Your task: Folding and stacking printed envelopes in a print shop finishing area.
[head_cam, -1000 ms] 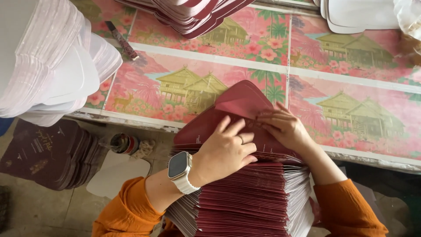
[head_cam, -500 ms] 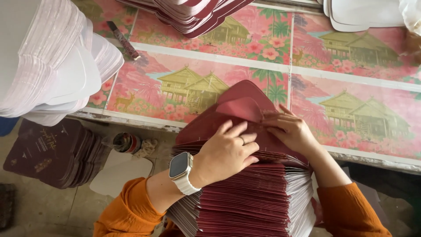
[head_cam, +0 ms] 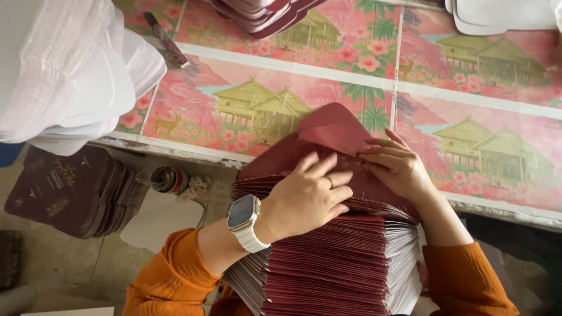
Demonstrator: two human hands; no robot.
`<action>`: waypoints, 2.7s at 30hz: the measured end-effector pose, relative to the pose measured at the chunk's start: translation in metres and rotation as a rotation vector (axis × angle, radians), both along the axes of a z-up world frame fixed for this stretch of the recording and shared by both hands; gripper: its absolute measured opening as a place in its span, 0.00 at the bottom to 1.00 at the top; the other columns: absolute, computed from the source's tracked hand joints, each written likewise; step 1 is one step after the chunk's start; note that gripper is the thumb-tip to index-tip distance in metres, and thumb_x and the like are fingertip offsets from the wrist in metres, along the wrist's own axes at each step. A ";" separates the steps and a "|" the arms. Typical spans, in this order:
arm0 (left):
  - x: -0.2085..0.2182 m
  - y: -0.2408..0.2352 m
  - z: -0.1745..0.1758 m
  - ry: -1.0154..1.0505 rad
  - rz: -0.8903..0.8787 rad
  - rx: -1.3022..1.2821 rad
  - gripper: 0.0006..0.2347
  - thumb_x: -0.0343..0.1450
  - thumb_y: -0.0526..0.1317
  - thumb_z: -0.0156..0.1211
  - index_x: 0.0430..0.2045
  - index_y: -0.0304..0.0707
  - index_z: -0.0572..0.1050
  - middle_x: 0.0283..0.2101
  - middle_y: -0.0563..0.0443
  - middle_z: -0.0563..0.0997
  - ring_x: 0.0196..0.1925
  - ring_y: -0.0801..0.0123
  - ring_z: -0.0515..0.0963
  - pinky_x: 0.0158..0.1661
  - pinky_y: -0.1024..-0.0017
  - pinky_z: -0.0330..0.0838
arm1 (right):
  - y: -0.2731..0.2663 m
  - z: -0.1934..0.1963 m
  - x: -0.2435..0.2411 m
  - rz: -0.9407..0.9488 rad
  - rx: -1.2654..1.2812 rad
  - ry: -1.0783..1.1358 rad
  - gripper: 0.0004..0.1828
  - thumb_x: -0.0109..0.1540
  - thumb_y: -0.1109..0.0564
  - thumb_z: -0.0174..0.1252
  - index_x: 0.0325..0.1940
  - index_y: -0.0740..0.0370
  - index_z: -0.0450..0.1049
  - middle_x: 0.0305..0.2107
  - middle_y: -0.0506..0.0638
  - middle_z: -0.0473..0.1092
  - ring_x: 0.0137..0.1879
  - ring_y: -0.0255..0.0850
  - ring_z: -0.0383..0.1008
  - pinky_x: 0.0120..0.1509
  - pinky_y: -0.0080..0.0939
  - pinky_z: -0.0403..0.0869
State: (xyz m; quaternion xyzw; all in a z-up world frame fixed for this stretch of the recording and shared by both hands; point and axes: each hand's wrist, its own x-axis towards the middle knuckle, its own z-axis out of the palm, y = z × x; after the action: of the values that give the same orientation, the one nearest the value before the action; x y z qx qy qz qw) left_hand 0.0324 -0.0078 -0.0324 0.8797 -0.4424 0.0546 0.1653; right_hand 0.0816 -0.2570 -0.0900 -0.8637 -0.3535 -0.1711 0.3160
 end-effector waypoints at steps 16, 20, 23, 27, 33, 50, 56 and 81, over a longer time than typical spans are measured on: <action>0.007 0.001 0.013 0.002 -0.001 -0.014 0.11 0.67 0.49 0.56 0.38 0.50 0.76 0.53 0.51 0.75 0.64 0.57 0.65 0.56 0.45 0.58 | 0.029 0.068 -0.009 -0.196 0.527 0.943 0.14 0.56 0.60 0.58 0.42 0.74 0.75 0.27 0.59 0.74 0.32 0.43 0.73 0.41 0.45 0.73; 0.004 0.004 0.023 0.031 0.030 -0.069 0.13 0.63 0.48 0.62 0.37 0.49 0.79 0.67 0.50 0.57 0.70 0.42 0.48 0.58 0.30 0.47 | 0.036 0.078 -0.017 -0.323 0.542 0.966 0.13 0.61 0.53 0.56 0.36 0.68 0.74 0.25 0.52 0.70 0.32 0.37 0.67 0.40 0.39 0.66; 0.009 0.005 0.029 0.018 0.038 -0.095 0.11 0.63 0.48 0.64 0.36 0.50 0.79 0.69 0.51 0.49 0.71 0.41 0.43 0.59 0.28 0.45 | 0.022 0.060 -0.009 -0.195 0.596 0.999 0.09 0.57 0.60 0.60 0.37 0.69 0.74 0.26 0.55 0.74 0.33 0.38 0.73 0.41 0.37 0.73; 0.011 0.006 0.026 0.094 0.059 -0.087 0.09 0.65 0.49 0.62 0.35 0.51 0.78 0.69 0.45 0.41 0.69 0.30 0.42 0.59 0.24 0.42 | 0.018 0.037 -0.001 -0.103 0.732 1.071 0.12 0.54 0.58 0.63 0.38 0.67 0.74 0.30 0.53 0.76 0.34 0.37 0.76 0.39 0.33 0.76; 0.005 0.006 0.022 0.030 0.022 0.006 0.16 0.67 0.51 0.55 0.47 0.52 0.72 0.60 0.35 0.67 0.58 0.38 0.68 0.50 0.44 0.62 | 0.016 0.036 0.011 -0.543 0.512 0.934 0.15 0.66 0.47 0.52 0.27 0.55 0.69 0.18 0.39 0.63 0.24 0.27 0.60 0.27 0.27 0.59; 0.023 0.006 0.009 0.131 0.058 0.071 0.20 0.71 0.55 0.48 0.41 0.37 0.72 0.08 0.55 0.66 0.08 0.70 0.66 0.08 0.71 0.59 | 0.016 0.131 -0.070 -0.218 0.044 0.054 0.28 0.65 0.56 0.48 0.67 0.74 0.55 0.64 0.67 0.56 0.74 0.58 0.49 0.80 0.62 0.50; 0.034 0.015 0.037 0.357 0.047 0.153 0.31 0.72 0.59 0.34 0.56 0.24 0.59 0.51 0.23 0.68 0.49 0.31 0.73 0.42 0.43 0.70 | 0.047 0.068 -0.049 0.020 -0.183 0.366 0.28 0.65 0.50 0.47 0.63 0.72 0.60 0.59 0.68 0.59 0.67 0.64 0.53 0.68 0.62 0.53; -0.088 0.021 -0.002 -0.632 -0.012 0.011 0.14 0.75 0.32 0.35 0.53 0.31 0.62 0.56 0.33 0.70 0.58 0.48 0.71 0.53 0.49 0.68 | 0.055 0.062 0.026 -0.236 -0.325 0.765 0.27 0.63 0.36 0.40 0.47 0.56 0.75 0.38 0.53 0.76 0.42 0.51 0.75 0.45 0.49 0.70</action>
State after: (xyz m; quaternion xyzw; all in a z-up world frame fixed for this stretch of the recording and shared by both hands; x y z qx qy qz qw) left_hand -0.0561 0.0132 -0.0346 0.8175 -0.4772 0.3220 0.0154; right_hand 0.1074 -0.2022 -0.0280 -0.9380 -0.1320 0.1841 0.2625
